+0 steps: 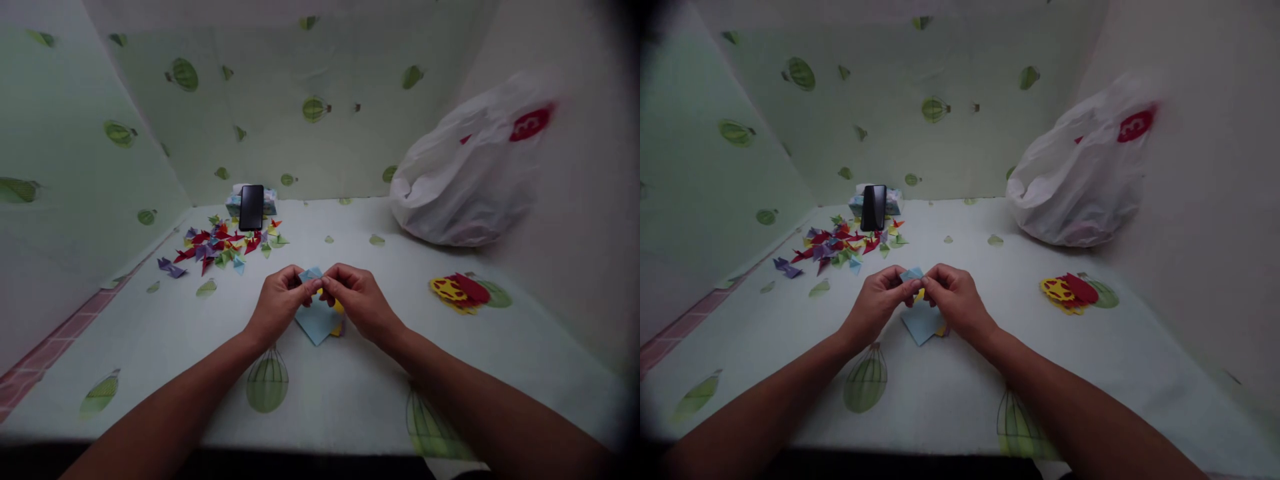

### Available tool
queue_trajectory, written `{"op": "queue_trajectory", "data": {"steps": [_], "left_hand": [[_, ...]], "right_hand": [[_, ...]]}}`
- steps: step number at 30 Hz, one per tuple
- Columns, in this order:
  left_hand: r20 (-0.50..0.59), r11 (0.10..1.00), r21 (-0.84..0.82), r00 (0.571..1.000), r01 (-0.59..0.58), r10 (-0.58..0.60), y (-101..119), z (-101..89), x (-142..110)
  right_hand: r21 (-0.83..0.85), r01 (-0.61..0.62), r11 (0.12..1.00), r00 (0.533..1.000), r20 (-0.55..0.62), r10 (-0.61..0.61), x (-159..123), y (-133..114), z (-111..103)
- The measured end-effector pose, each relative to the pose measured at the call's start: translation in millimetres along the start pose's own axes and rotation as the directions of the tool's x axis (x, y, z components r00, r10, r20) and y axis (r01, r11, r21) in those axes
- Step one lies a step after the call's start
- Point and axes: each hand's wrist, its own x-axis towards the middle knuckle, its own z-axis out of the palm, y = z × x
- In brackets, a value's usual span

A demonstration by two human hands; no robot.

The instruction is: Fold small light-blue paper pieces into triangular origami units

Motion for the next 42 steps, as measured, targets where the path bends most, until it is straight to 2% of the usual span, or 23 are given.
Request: {"op": "queue_trajectory", "data": {"steps": [12,19,27,35,42], "left_hand": [[0.012,1.000,0.018,1.000,0.002,-0.002,-1.9,-0.9,-0.1],[0.060,0.997,-0.054,0.997,0.046,-0.043,-4.9,-4.1,4.3],[-0.005,0.997,-0.048,0.998,0.064,-0.064,-4.1,-3.4,3.9],[0.016,0.995,-0.054,0.996,0.084,-0.083,-3.3,-3.1,3.1],[0.043,0.998,-0.050,0.999,0.036,-0.033,-1.9,-3.9,2.4]], "right_hand": [[0.058,-0.003,0.998,1.000,0.011,0.002,0.2,3.7,-0.1],[0.067,-0.029,0.997,0.999,-0.033,0.031,1.2,4.5,-0.1],[0.072,-0.027,0.997,0.999,-0.035,0.030,1.7,5.0,-0.5],[0.057,-0.026,0.998,0.998,-0.055,0.029,1.3,5.4,0.6],[0.132,-0.018,0.991,0.997,-0.070,0.027,1.9,7.3,1.4]]}}
